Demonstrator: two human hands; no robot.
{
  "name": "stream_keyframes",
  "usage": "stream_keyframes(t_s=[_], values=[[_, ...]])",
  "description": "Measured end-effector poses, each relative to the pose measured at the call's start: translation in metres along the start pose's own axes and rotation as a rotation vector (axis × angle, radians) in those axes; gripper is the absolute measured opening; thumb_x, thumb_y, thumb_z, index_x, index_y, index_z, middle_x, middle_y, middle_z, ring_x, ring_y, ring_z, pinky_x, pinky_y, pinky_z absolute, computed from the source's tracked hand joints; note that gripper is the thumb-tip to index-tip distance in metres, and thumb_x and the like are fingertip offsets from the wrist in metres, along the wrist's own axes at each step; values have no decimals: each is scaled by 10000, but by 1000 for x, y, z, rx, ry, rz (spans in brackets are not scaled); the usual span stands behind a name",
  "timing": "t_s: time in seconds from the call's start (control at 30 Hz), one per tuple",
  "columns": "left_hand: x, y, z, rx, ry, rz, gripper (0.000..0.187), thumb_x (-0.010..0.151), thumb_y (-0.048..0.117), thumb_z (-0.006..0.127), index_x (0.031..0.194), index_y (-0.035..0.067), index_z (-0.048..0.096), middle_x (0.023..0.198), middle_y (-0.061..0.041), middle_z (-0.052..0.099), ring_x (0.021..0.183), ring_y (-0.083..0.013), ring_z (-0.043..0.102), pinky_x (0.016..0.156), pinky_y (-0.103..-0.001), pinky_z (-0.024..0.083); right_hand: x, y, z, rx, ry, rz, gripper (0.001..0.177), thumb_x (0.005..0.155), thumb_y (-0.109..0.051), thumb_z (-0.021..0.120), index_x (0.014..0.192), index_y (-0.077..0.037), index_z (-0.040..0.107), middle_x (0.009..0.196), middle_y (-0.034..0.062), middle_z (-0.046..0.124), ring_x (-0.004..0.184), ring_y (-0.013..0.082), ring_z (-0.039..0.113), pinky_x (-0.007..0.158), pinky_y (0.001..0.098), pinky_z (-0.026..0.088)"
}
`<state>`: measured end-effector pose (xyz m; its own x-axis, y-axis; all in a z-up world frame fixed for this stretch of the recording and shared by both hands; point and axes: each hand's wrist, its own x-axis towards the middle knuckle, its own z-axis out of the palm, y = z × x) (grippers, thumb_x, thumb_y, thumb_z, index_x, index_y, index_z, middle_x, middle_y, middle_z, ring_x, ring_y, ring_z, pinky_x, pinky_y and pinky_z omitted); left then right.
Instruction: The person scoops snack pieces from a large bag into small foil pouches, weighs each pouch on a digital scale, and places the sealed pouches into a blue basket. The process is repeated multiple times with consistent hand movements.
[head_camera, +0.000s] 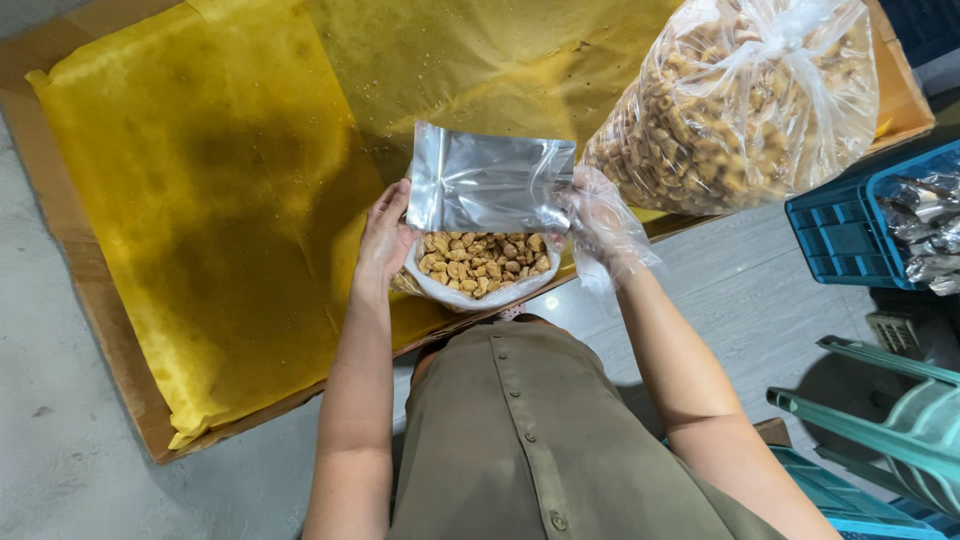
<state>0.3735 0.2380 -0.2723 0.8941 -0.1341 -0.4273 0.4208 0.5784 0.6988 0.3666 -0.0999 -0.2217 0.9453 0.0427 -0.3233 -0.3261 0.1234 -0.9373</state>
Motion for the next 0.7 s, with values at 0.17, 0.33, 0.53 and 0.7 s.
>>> stream_keyframes(t_s=[0.17,0.33,0.53,0.7], values=[[-8,9,5,97,99,21,154,914,211,778,1011,112,710,1057,28,658,1104,-146,636,1019,-795,324,-1,-4,9,180,33,53,117,998,-107,626,1074,-20,642,965,88,699,824,176,669,677,320,595],[-9,6,12,-15,18,30,119,868,175,799,942,96,750,995,-41,740,983,-193,692,1046,-610,511,-11,-19,22,2,-6,-31,143,939,-30,650,1074,-11,695,1020,74,729,907,133,697,814,262,591],[-16,4,19,306,144,166,107,981,143,700,1047,67,736,1008,-73,737,867,-142,676,757,-357,579,-20,-28,36,215,-114,-35,110,981,11,679,1087,-18,690,989,43,709,872,123,658,768,259,560],[-11,0,6,775,207,382,192,961,47,638,1149,69,665,1047,-53,755,854,-120,712,712,-241,586,-9,-14,25,156,-9,70,122,971,-30,674,1092,-43,675,998,73,707,875,155,679,723,305,586]])
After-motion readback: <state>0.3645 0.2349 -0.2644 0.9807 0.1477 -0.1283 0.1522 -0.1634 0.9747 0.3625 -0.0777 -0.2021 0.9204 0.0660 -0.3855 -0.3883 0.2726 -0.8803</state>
